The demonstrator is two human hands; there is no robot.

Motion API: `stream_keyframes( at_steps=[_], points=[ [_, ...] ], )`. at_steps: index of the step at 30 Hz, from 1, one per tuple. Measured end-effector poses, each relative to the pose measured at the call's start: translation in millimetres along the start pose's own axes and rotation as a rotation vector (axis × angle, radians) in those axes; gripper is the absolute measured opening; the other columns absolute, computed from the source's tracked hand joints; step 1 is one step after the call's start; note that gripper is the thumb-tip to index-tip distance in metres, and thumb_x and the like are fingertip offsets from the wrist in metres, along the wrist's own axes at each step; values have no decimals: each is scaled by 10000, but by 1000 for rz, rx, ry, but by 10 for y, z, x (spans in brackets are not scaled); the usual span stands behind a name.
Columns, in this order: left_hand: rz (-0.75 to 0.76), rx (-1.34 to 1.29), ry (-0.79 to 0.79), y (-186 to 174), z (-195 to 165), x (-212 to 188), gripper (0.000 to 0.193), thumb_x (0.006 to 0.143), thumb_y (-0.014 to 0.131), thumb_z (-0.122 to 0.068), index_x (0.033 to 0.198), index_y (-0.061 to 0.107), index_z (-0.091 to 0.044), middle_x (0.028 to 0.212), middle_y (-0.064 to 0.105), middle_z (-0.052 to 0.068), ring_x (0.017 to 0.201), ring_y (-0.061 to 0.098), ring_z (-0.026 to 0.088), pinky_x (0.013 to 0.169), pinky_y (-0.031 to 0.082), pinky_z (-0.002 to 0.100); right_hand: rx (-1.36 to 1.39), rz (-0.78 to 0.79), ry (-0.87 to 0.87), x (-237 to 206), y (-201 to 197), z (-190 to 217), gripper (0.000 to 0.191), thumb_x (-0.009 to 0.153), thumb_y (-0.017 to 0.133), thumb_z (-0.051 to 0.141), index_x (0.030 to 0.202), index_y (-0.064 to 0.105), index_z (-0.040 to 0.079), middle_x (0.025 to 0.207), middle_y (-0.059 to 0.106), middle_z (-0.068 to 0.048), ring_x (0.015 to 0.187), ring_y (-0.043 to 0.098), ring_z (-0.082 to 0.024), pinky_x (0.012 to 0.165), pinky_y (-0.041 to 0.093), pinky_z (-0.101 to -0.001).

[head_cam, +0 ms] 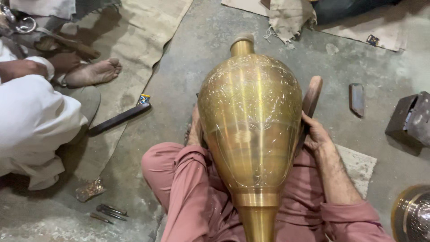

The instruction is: The person sits cross-legged on the floor holding a large brass vase between their legs. They hold a chisel against the vase surface and strike it with a wooden mallet, engraving decorative patterns, repositioning the chisel and rotating the vase as they work across the surface.

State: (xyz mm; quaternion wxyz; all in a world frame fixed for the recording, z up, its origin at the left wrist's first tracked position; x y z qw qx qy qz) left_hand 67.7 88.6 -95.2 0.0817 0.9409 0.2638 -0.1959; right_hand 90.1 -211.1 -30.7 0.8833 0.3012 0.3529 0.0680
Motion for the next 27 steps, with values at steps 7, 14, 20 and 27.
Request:
stream_keyframes(
  at_steps=[7,14,20,27],
  points=[
    [11,-78,15,-221,-112,77,318,1063,516,-284,1151,622,2,966,683,116,828,642,219,706,538,365,46,-1,50,-11,107,-138,336,1024,673,285,1238,670,26,1158,742,-101,1039,730,-220,889,628,-403],
    [-27,-101,57,-505,-93,244,348,1081,538,-274,1195,640,39,1007,674,134,867,624,228,742,529,371,111,3,178,110,-34,-481,337,963,669,276,1187,681,24,1113,761,-125,991,742,-244,858,635,-444],
    [-218,-251,226,-594,-149,34,377,1072,451,-282,1281,555,13,1306,649,134,1227,668,279,931,570,377,-322,-26,-96,-17,-409,-227,217,1039,716,110,1179,667,-49,1001,704,-128,855,696,-227,714,587,-393],
    [-11,51,294,-1489,87,-1361,425,1111,491,-209,1459,510,35,1365,632,217,1248,670,312,1019,575,402,-889,-290,-276,-334,-1011,-34,189,838,737,-11,991,634,-51,811,710,-138,677,701,-220,599,581,-354]
  ],
)
Point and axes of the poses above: each hand's wrist, its own x-axis towards the middle knuckle, its own y-axis out of the palm, z = x × y, the point moved 1 cm from there along x, towards the middle knuckle
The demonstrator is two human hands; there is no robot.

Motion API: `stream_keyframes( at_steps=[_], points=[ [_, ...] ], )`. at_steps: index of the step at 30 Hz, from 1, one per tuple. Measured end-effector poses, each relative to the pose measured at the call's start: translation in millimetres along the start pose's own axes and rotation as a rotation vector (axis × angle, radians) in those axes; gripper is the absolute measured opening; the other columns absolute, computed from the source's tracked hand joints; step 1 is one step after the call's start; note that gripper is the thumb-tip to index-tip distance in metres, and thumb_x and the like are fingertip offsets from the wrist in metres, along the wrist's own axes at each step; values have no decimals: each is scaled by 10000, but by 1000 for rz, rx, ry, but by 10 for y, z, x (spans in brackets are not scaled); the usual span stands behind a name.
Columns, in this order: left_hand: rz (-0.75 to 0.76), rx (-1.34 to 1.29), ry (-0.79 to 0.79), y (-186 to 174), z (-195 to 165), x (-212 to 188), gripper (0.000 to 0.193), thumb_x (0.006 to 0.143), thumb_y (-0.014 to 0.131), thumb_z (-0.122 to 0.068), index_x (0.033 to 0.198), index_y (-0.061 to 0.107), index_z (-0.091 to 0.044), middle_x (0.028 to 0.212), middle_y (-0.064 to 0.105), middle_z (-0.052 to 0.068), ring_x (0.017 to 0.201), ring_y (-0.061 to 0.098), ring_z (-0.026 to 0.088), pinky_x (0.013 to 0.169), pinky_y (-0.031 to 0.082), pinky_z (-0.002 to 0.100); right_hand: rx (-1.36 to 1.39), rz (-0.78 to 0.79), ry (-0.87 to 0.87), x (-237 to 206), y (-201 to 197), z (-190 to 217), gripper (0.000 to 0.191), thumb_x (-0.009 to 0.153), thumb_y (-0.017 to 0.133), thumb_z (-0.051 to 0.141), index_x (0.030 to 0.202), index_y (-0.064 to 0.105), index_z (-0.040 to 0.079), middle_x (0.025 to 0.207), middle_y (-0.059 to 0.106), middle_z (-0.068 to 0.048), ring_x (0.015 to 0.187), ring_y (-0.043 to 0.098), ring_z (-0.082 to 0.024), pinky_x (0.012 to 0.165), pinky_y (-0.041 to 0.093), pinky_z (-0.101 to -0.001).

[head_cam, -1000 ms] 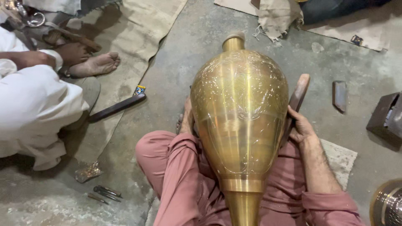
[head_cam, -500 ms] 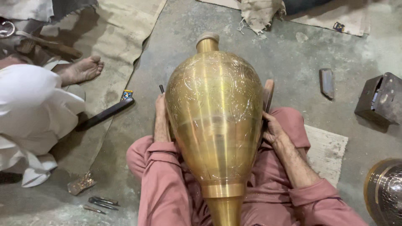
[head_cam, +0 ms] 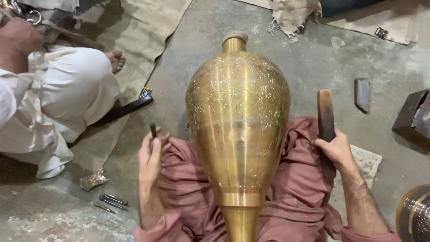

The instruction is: The person sits cross-legged on the floor holding a large brass vase between their legs. They hold a chisel against the vase surface and strike it with a wooden mallet, engraving decorative patterns, repositioning the chisel and rotating the vase as they work across the surface.

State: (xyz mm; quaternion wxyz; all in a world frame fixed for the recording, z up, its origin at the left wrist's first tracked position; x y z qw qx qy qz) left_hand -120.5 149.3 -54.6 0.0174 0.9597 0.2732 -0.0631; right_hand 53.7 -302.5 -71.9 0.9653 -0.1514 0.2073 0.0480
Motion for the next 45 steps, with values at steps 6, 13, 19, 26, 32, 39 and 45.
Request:
stream_keyframes(
  at_steps=[6,13,19,26,32,39,45],
  points=[
    [-507,770,307,-312,27,-851,263,1065,615,-142,1273,649,16,1386,559,182,1100,658,261,919,549,363,228,-8,-77,39,-47,-343,221,869,799,81,980,638,-22,799,680,-95,637,656,-171,578,565,-320],
    [-208,539,337,111,-124,-747,204,988,692,-117,1162,716,-13,1109,678,101,982,690,171,836,577,292,50,-54,-216,42,-54,-210,272,918,853,91,1051,636,-6,875,637,-42,701,594,-133,586,500,-300],
    [233,198,158,695,-355,-762,226,985,676,-44,1206,661,0,1038,778,58,953,756,120,832,626,252,396,101,-403,-274,-65,-325,267,892,825,120,1051,624,43,965,697,-35,911,723,-157,840,615,-286],
    [531,183,152,1115,-577,-739,300,964,700,-15,1249,610,17,1051,781,91,987,756,127,856,626,271,20,46,-225,-381,-49,-690,296,820,849,102,1029,677,-20,916,687,-45,818,655,-147,722,552,-303],
    [584,298,302,1175,-666,-698,307,947,696,-1,1238,600,24,1073,786,106,1020,777,140,877,647,270,-105,-2,-347,-570,-117,-690,381,799,850,120,1106,658,1,911,698,-19,830,668,-119,722,569,-283],
    [292,10,130,1314,-400,-1026,276,969,671,19,1229,579,22,1084,775,103,997,765,162,865,648,284,-376,107,-521,-776,-107,-119,471,783,857,175,1187,653,45,816,670,-50,726,654,-155,636,552,-314],
    [117,63,283,1401,-204,-1182,295,986,671,31,1250,541,26,1136,761,126,1056,766,165,885,663,282,-935,145,-913,-804,55,579,471,745,801,201,1162,642,50,891,734,-125,761,730,-272,633,593,-399]
  ],
)
Point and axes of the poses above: each hand's wrist, its own x-axis towards the middle knuckle, its own y-axis out of the palm, z = x × y, the point moved 1 cm from there along x, towards the middle knuckle
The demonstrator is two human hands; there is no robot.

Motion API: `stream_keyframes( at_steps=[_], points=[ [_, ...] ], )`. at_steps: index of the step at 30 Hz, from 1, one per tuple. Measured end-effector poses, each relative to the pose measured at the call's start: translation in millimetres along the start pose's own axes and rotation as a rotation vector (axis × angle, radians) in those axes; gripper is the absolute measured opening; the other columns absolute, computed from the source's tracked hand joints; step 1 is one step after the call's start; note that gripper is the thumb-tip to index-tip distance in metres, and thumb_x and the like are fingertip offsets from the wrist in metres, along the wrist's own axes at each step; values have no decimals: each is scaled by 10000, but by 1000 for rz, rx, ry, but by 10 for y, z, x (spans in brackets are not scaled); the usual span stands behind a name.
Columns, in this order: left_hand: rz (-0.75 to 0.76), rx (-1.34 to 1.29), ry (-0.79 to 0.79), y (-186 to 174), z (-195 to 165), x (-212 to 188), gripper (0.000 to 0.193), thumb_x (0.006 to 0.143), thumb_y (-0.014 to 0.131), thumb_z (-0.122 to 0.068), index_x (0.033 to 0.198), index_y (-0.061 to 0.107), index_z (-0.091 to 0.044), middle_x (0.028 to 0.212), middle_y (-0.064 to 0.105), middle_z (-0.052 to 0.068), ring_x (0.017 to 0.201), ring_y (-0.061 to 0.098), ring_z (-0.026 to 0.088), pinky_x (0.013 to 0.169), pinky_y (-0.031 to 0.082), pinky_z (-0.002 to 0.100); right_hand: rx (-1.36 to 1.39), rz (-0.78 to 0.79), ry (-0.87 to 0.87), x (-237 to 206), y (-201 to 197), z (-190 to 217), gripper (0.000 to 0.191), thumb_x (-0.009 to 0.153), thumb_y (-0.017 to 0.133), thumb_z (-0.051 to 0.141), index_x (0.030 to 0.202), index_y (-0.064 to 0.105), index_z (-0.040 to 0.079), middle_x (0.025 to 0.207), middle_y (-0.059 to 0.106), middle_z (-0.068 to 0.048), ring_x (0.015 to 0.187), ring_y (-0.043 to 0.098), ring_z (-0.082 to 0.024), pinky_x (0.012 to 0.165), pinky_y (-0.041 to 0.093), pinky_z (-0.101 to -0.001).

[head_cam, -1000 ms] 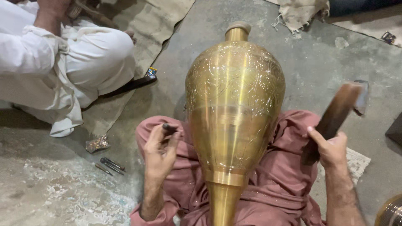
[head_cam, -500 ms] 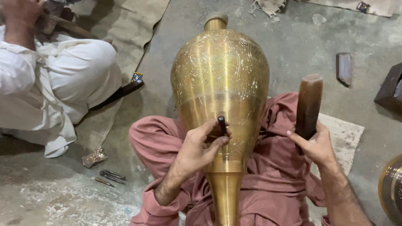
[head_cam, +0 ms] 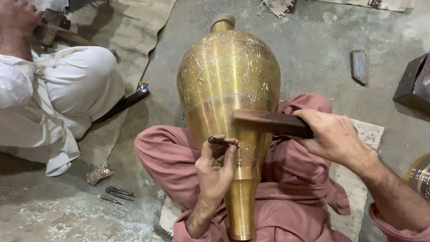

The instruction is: The person sits cross-legged on the floor holding a large brass vase between their legs. They hold a chisel against the vase surface and strike it with a wooden mallet, engraving decorative patterns, repositioning the chisel and rotating the vase as they work across the surface.

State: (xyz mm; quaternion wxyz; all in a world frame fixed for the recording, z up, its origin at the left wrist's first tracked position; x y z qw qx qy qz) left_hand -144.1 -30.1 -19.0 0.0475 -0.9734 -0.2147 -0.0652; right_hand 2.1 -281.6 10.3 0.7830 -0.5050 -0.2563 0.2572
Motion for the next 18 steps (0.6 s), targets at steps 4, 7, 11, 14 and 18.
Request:
stream_keyframes(
  at_steps=[4,7,11,14,18],
  points=[
    [-25,46,35,-1,41,-49,377,965,692,25,1285,493,27,1116,757,130,1014,759,161,841,663,278,-203,81,-46,250,-238,161,342,826,801,301,979,625,50,792,699,-114,723,713,-294,623,578,-422],
    [-30,2,42,5,69,-84,363,981,695,21,1276,484,32,1113,756,132,1012,758,163,843,659,284,-421,136,-139,426,-415,254,214,800,718,57,988,613,56,814,693,-76,732,722,-246,596,583,-365],
    [-82,76,45,-12,116,-115,393,945,733,14,1256,495,44,1037,771,140,917,767,164,775,641,288,-530,157,-230,585,-694,438,198,896,738,219,965,619,76,740,677,-49,637,690,-208,572,575,-355],
    [-92,237,-14,-60,156,-100,457,907,764,-17,1258,476,44,965,788,133,780,794,151,658,633,278,-277,94,-309,700,-849,658,327,852,743,324,994,633,51,718,678,-50,571,666,-198,525,565,-361],
    [-92,262,166,-69,152,-94,378,951,756,-14,1204,482,46,1006,803,157,831,824,159,668,641,264,-109,58,-360,803,-951,937,277,800,720,208,1016,641,54,711,686,-51,531,654,-204,492,560,-370]
  ],
)
Point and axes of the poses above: each hand's wrist, its own x-axis towards the middle knuckle, its own y-axis out of the palm, z = x × y, the point moved 1 cm from there along x, towards the middle knuckle
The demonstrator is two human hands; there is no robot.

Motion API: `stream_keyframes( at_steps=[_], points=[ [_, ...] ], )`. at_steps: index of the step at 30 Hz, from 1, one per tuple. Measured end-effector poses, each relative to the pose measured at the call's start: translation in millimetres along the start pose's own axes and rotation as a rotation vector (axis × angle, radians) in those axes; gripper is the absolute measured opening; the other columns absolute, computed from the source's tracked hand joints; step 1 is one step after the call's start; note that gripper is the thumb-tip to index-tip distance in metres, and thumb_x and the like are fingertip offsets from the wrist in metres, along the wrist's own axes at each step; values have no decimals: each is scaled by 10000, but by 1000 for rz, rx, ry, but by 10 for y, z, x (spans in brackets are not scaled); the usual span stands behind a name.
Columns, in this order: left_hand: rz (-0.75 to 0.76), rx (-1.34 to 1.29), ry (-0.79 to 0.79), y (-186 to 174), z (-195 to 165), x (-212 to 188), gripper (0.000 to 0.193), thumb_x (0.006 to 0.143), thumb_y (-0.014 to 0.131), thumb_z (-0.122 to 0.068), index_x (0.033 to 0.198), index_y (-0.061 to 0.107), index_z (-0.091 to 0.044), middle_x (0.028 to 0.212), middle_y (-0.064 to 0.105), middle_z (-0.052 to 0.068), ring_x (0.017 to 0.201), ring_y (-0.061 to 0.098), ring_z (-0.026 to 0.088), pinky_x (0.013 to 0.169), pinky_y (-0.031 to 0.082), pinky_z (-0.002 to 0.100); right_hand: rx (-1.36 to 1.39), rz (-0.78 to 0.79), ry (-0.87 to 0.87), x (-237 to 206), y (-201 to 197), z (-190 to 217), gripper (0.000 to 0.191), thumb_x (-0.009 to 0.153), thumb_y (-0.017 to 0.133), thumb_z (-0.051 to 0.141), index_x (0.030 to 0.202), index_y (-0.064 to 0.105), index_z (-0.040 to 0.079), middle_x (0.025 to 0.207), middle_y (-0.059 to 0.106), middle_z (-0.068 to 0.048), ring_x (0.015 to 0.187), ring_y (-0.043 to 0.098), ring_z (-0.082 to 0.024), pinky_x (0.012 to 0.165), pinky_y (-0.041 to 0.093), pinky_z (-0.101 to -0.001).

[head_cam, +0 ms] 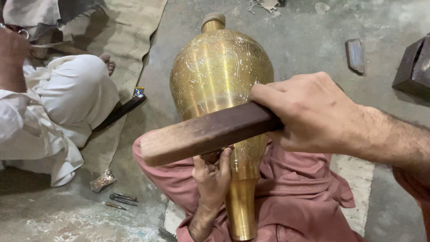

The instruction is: The person sits cross-legged on the floor holding a large brass vase between their legs. They hold a chisel against the vase surface and strike it with a wooden mallet, engraving decorative patterns, repositioning the chisel and rotating the vase as they work across the surface.

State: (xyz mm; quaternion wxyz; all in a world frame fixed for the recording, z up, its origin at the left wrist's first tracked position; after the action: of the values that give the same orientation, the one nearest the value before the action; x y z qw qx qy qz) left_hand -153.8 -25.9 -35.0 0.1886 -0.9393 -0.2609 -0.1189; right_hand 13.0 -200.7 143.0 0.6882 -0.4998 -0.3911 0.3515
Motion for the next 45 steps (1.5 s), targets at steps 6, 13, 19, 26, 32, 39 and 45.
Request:
stream_keyframes(
  at_steps=[6,13,19,26,32,39,45],
  points=[
    [5,-119,-17,22,-40,-3,350,960,714,19,1233,496,32,1039,783,153,902,803,198,760,660,281,-362,248,-80,206,-49,89,210,990,588,299,987,611,90,697,678,-49,568,672,-192,547,544,-376],
    [69,16,-34,-35,-61,67,307,932,741,-11,1182,565,10,1003,800,114,864,804,179,719,645,287,-384,303,-59,201,-23,72,229,1014,564,319,1019,604,94,683,662,-41,586,684,-180,578,548,-374],
    [143,21,43,-57,-107,149,271,958,713,23,1201,599,-14,1014,808,130,870,812,214,748,651,313,-381,224,-32,135,62,-42,178,922,628,204,1054,614,85,695,656,-52,598,688,-215,549,575,-393],
    [230,-16,53,-83,-67,263,339,967,688,-1,1250,503,16,1001,797,112,858,816,196,720,677,292,-165,302,97,96,161,-170,181,982,629,252,1060,605,91,758,665,-33,615,680,-194,634,578,-402],
    [319,38,38,-92,-53,322,407,960,708,-15,1306,493,-5,1062,800,131,946,817,202,771,682,312,-152,97,49,29,148,-256,225,801,709,155,1009,632,113,718,676,-46,621,700,-234,593,583,-419],
    [346,3,-30,-66,-125,383,544,920,719,-1,1401,468,-43,1037,796,130,923,812,211,750,654,310,-42,126,112,4,229,-371,205,844,699,157,1029,631,103,767,680,-37,595,685,-218,562,573,-395],
    [428,16,105,-95,-100,447,630,924,674,27,1484,392,-36,1092,773,133,982,788,214,794,643,315,2,86,104,-1,234,-393,269,778,711,126,1037,640,122,771,698,-34,635,693,-240,660,571,-438]
  ],
)
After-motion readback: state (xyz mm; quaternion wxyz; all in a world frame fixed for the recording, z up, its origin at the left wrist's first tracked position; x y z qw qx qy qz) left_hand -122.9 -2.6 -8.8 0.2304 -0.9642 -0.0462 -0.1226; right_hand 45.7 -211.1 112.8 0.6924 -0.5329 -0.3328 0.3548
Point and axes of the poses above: each hand's wrist, its own x-axis towards the middle knuckle, its own y-axis out of the palm, z = x × y, the point moved 1 cm from there along x, towards the middle knuckle
